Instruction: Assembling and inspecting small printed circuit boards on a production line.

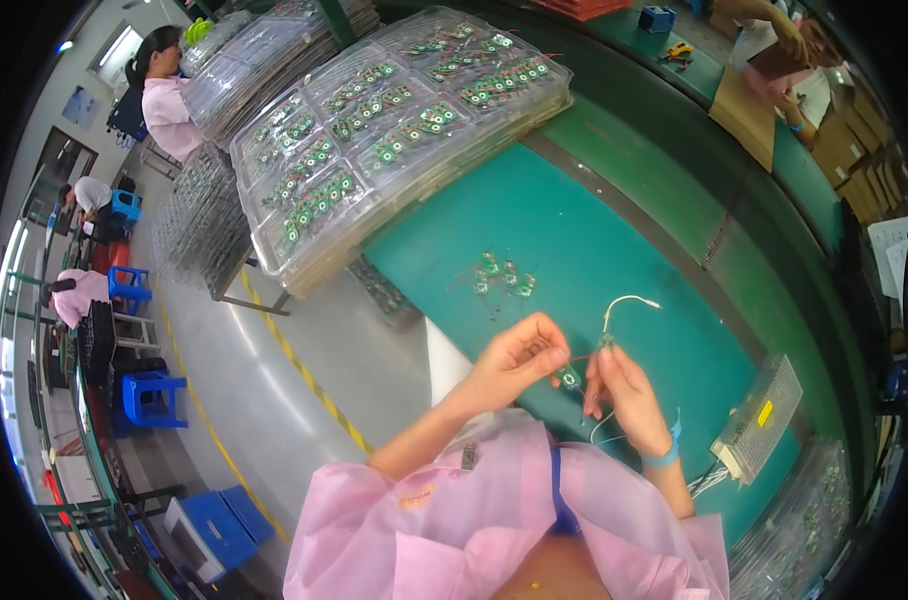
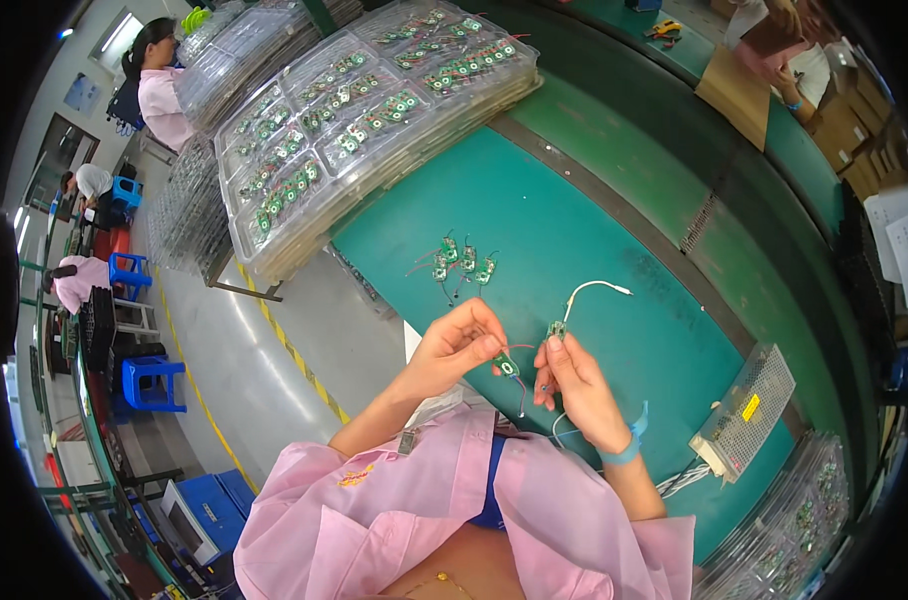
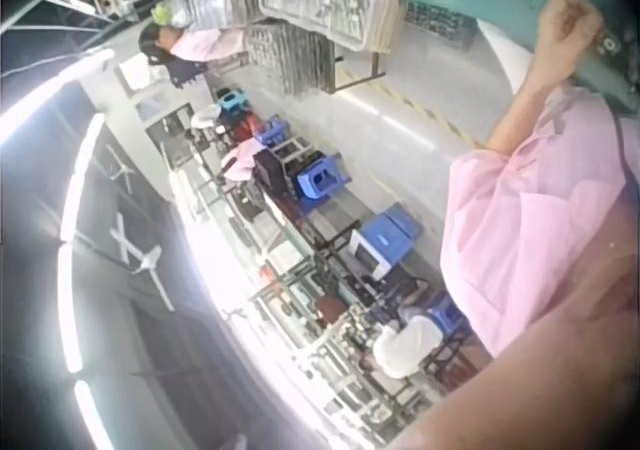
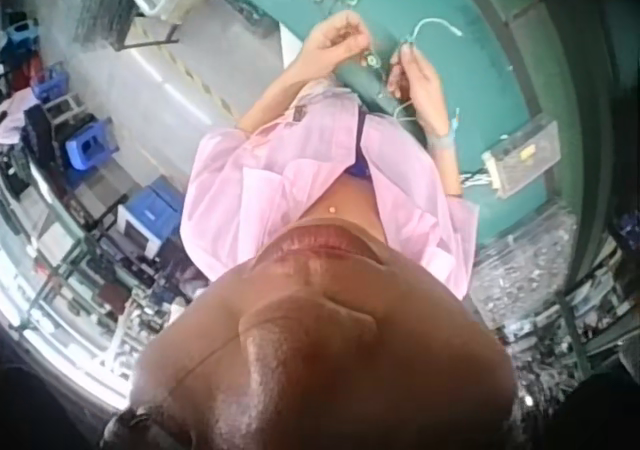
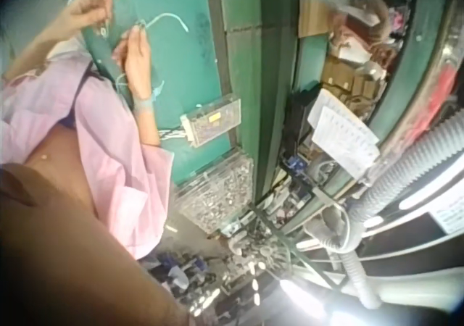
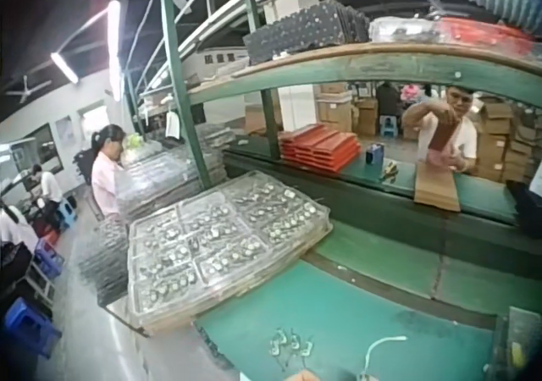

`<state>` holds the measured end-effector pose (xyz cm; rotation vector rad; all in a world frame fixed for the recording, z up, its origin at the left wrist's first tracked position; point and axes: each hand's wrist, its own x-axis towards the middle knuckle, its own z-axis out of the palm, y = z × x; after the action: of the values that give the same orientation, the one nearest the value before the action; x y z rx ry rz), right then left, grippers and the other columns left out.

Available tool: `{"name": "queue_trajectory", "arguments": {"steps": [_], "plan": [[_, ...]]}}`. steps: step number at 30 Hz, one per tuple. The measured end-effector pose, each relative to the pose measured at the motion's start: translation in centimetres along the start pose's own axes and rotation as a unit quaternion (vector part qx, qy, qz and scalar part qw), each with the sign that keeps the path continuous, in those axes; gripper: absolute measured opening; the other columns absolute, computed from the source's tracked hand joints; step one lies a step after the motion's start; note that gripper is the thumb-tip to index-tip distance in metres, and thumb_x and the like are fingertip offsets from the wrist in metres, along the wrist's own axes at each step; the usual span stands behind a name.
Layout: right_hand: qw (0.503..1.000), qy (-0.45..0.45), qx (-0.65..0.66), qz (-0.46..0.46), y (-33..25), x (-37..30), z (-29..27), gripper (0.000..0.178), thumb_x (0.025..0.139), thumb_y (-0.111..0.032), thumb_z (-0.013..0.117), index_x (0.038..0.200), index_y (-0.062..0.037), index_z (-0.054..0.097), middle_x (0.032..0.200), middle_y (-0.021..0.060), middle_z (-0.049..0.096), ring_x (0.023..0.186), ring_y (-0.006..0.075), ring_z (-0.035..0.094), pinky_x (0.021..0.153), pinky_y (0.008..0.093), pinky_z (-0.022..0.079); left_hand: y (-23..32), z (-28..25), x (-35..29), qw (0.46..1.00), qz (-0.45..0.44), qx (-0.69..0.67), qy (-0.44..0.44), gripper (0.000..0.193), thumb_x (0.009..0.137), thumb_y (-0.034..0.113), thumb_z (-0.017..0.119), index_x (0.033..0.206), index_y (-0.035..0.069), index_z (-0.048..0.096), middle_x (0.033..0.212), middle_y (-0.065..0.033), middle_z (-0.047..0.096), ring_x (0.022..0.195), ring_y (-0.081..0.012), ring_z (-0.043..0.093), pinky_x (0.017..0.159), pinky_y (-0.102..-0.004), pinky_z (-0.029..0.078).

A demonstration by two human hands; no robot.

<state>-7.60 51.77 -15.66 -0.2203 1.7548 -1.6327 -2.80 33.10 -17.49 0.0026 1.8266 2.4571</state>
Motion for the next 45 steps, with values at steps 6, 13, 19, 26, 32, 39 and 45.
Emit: {"name": "queue_trajectory", "arguments": {"steps": [6,13,19,26,32,39,45], "plan": [[0.995,-0.052,-0.083,-0.007,-0.2,1.2,0.8,0.022,0.098,-0.025,0.041,0.092,-0.0062,0.049,0.064,0.0035,0.055,0.054,0.0137,0.051,0.051,0.026,0.042,-0.1,-1.4,-0.1,1.0,-0.009,0.008,-0.004,0.015,0.091,0.016,0.058,0.101,0.006,0.053,0.077,-0.0022,0.056,0.065,-0.0085,0.052,0.06,-0.0193,0.041],[0.895,-0.109,-0.413,-0.125,-2.3,1.7,2.0,0.024,0.097,-0.027,0.041,0.089,-0.0041,0.043,0.072,0.0095,0.056,0.056,0.0277,0.055,0.05,0.0362,0.043,0.2,-2.4,-0.9,0.991,-0.074,0.107,0.004,0.015,0.09,0.015,0.058,0.1,0.005,0.054,0.078,-0.0027,0.057,0.067,-0.0084,0.052,0.062,-0.0208,0.044],[0.861,-0.13,-0.472,-0.136,-4.4,3.2,3.1,0.02,0.096,-0.025,0.042,0.091,-0.0058,0.047,0.079,0.0073,0.059,0.066,0.024,0.058,0.062,0.0337,0.046,0.8,-3.7,-0.9,0.988,-0.044,0.14,0.054,0.015,0.089,0.014,0.059,0.1,0.004,0.055,0.08,-0.0025,0.057,0.069,-0.0086,0.053,0.062,-0.0213,0.046],[0.949,-0.107,-0.255,-0.151,-6.8,10.6,1.0,0.023,0.096,-0.027,0.042,0.099,-0.0066,0.052,0.074,-0.0009,0.053,0.065,0.0109,0.05,0.061,0.0259,0.044,7.5,-10.2,-0.7,0.941,0.057,0.27,0.194,0.013,0.088,0.013,0.058,0.1,0.006,0.058,0.082,0.0006,0.059,0.068,-0.0062,0.05,0.06,-0.019,0.042],[0.77,0.101,-0.555,-0.298,-3.0,18.8,-0.5,0.015,0.091,-0.021,0.049,0.086,-0.0073,0.051,0.07,0.0031,0.054,0.059,0.0167,0.052,0.055,0.0287,0.044,17.4,-19.8,4.3,0.863,0.13,0.381,0.305,0.017,0.09,0.023,0.057,0.093,0.007,0.061,0.074,0.0008,0.058,0.06,-0.0061,0.049,0.056,-0.0179,0.039],[0.651,0.195,-0.568,-0.465,0.3,22.0,0.7,0.012,0.083,-0.015,0.057,0.079,-0.0086,0.048,0.066,0.0043,0.053,0.055,0.0216,0.052,0.051,0.0301,0.042,21.2,-34.4,9.7,0.837,0.085,0.401,0.362,0.024,0.091,0.028,0.055,0.087,0.005,0.06,0.07,0.0023,0.051,0.059,-0.0065,0.046,0.058,-0.0182,0.037],[0.679,0.18,-0.551,-0.449,-0.1,22.5,0.3,0.012,0.079,-0.013,0.061,0.077,-0.009,0.049,0.062,0.0025,0.05,0.052,0.0205,0.05,0.049,0.0295,0.041,20.2,-42.4,15.7,0.769,0.048,0.469,0.432,0.032,0.088,0.034,0.057,0.079,0.004,0.061,0.065,0.0004,0.051,0.057,-0.0091,0.046,0.056,-0.022,0.038]]}}
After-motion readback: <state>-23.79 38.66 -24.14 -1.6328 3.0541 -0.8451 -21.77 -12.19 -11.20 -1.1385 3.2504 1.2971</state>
